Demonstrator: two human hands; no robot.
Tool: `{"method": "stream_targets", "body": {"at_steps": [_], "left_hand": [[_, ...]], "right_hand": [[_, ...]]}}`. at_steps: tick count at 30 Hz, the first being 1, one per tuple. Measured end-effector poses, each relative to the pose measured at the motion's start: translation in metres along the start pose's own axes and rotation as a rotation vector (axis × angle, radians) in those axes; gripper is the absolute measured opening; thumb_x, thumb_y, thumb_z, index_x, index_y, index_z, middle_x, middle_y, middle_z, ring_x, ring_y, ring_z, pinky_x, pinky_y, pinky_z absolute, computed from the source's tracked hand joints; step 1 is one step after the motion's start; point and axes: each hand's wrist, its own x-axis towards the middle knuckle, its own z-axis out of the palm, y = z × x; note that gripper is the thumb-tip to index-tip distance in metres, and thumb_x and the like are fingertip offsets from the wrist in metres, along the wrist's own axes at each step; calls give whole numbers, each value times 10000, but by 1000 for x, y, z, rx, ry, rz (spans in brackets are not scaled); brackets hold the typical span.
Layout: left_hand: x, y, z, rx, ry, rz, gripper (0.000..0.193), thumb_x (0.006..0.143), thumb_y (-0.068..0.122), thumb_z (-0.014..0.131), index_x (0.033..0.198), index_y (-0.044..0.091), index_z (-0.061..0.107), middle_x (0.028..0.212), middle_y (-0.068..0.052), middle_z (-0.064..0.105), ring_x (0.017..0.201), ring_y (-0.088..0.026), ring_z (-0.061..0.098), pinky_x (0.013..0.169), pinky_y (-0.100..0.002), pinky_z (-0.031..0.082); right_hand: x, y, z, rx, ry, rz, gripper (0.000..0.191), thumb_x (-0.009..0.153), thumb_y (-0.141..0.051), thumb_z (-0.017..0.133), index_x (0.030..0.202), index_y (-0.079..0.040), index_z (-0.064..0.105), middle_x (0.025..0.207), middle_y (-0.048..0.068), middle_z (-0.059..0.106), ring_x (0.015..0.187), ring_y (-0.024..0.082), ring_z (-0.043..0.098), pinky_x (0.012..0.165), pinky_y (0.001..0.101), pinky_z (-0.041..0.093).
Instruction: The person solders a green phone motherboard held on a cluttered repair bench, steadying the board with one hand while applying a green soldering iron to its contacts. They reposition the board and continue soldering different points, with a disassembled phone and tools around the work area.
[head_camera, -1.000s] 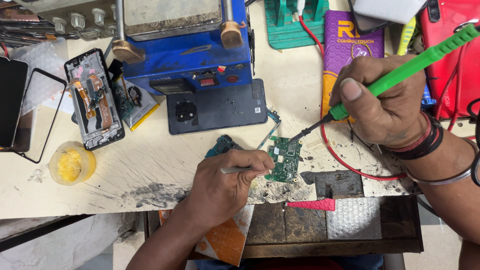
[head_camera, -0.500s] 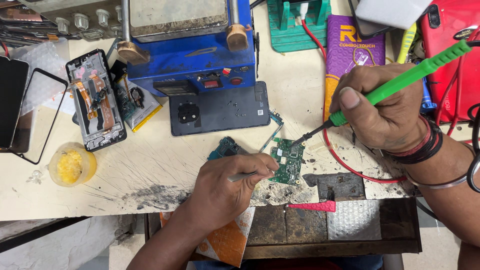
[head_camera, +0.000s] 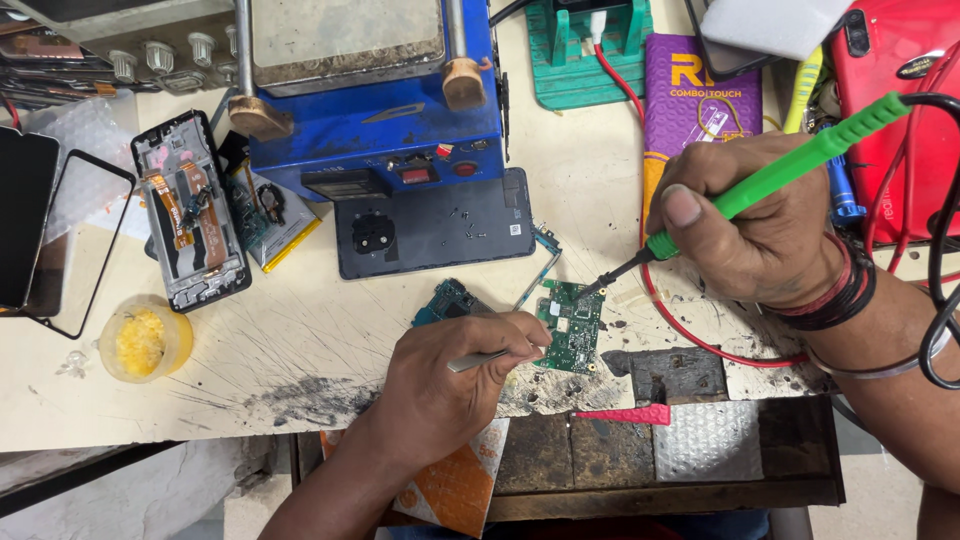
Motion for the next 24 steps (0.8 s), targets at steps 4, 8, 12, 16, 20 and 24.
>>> {"method": "stream_targets", "body": {"at_steps": [4, 8, 12, 16, 20, 24], "left_hand": [[-1, -1, 1, -40, -22, -55, 279, 988, 43, 700, 1129, 127, 474, 1040, -86, 769, 977, -193, 806, 767, -309, 702], [-3, -1, 1, -49, -21, -71, 264, 993, 56, 693, 1124, 132, 477, 1043, -78, 773, 972, -189, 808, 765, -305, 702], [-2, -1, 1, -45, -23, -71, 259, 987, 55, 695, 1117, 132, 485, 1043, -84, 772, 974, -197, 807, 765, -308, 701], [-2, 0, 0, -35, -14, -65, 278, 991, 52, 700, 1120, 131, 466, 1030, -75, 771, 960, -188, 808, 759, -307, 696], [-1, 0, 0, -42, -15, -51, 288, 988, 34, 697, 1128, 129, 464, 1033, -88, 766, 970, -204, 808, 773, -318, 702], [-1, -1, 0, -43, -19, -56, 293, 988, 34, 700, 1133, 129, 463, 1038, -88, 765, 976, -204, 807, 777, -317, 702]], "right_hand": [[2, 0, 1, -8, 8, -9, 378, 1094, -147, 545, 731, -44, 565, 687, 49, 639, 506, 84, 608, 485, 223, 475], [2, -1, 0, -24, 3, -15, 378, 1095, -149, 542, 731, -48, 567, 691, 52, 645, 512, 87, 617, 486, 224, 480], [3, -1, 0, -26, -12, -12, 385, 1090, -153, 536, 718, -54, 559, 683, 45, 646, 505, 81, 621, 483, 222, 482], [2, -2, 1, -15, 10, -10, 385, 1097, -157, 543, 730, -43, 565, 687, 48, 643, 513, 87, 618, 490, 225, 479], [2, -2, 0, -36, -5, 0, 373, 1089, -156, 540, 740, -36, 591, 685, 45, 641, 516, 87, 621, 493, 230, 478], [1, -2, 1, 7, 0, 12, 379, 1095, -155, 542, 735, -44, 583, 688, 42, 642, 515, 84, 621, 496, 228, 487]]}}
